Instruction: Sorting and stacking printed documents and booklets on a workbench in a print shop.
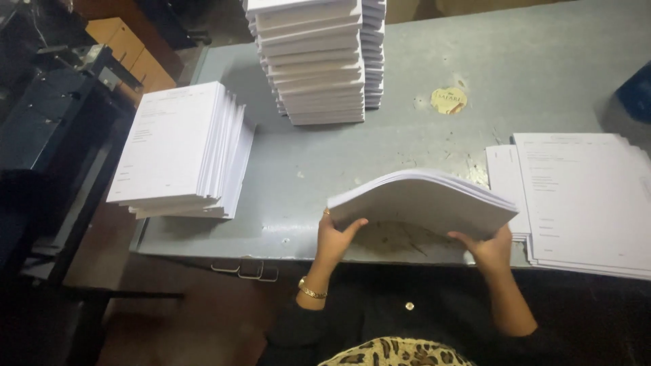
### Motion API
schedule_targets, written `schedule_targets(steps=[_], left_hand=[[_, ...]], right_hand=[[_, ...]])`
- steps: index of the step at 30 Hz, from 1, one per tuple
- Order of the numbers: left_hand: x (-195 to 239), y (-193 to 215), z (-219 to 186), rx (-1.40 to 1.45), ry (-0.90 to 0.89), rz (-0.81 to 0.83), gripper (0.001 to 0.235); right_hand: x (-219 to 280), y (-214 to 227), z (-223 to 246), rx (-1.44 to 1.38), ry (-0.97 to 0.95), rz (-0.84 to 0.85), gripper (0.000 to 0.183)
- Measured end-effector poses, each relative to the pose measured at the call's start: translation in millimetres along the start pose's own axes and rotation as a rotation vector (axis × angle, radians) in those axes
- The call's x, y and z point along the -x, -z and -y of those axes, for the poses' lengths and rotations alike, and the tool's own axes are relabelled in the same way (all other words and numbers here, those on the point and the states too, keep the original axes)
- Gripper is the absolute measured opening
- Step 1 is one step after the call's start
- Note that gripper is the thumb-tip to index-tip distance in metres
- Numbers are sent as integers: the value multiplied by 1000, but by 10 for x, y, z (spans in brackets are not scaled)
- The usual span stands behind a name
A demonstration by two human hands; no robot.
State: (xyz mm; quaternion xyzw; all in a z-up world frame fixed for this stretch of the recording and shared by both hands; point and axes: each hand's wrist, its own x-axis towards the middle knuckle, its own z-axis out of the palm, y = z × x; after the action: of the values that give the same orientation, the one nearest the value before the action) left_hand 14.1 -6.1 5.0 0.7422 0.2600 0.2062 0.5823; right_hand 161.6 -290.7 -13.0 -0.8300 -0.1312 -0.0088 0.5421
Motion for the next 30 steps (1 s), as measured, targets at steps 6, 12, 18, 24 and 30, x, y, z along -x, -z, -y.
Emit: schedule_targets(steps=[6, 12, 18, 24, 30], left_hand=[[-125, -111, 5, 101, -75, -181, 32], [-170, 124, -83, 192, -64, -77, 40], [19, 61, 367, 65, 82, -33, 59], [-33, 103, 292, 119, -59, -59, 17], [35, 70, 162, 81, 83, -56, 35]], right_hand=[[-98, -124, -39, -117, -47, -149, 40], [-128, 82, 126, -200, 87, -117, 39], [-97, -198, -1436, -41, -29, -32, 47], [-26, -109, -625, -210, -3, -31, 66], [22, -119, -255, -126, -119, -8, 80]])
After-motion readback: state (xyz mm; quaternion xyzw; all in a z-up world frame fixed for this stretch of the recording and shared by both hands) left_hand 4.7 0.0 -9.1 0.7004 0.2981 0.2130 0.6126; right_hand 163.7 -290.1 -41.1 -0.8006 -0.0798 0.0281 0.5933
